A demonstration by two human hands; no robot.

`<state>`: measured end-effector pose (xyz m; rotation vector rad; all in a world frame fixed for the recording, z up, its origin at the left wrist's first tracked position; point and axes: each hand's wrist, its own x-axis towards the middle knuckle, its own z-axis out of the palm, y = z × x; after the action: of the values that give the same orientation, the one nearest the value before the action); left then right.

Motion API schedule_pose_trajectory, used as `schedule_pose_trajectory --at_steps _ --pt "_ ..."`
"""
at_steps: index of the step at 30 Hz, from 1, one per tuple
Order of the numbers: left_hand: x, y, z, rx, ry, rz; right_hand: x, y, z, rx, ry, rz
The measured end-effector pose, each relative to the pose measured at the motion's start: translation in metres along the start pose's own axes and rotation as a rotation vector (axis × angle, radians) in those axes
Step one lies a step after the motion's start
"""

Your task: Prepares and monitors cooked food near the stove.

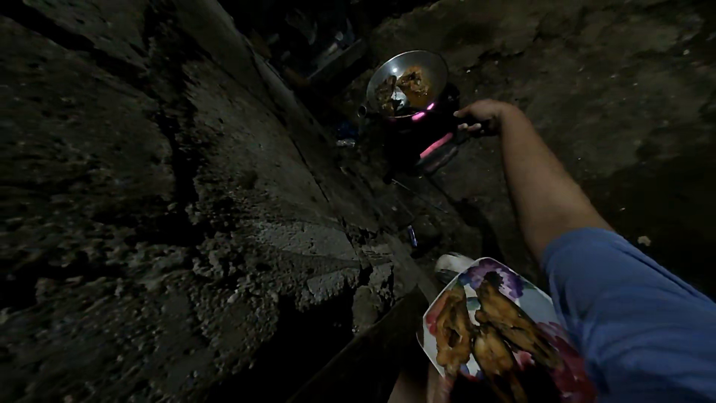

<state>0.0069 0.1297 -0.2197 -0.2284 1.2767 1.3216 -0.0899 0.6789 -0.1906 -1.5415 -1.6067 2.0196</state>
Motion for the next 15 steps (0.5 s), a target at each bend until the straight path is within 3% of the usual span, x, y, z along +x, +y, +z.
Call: schedule_pose_trajectory --at_steps 9,15 --pt "-0.005 0.002 0.004 -0.026 0.098 -0.024 0.008 0.018 0.014 -0.037 0.029 -0.101" --pt "0.003 -0.003 0.001 -0.051 0.024 -0.050 0.006 0.030 0.014 -0.157 0.055 -0.177"
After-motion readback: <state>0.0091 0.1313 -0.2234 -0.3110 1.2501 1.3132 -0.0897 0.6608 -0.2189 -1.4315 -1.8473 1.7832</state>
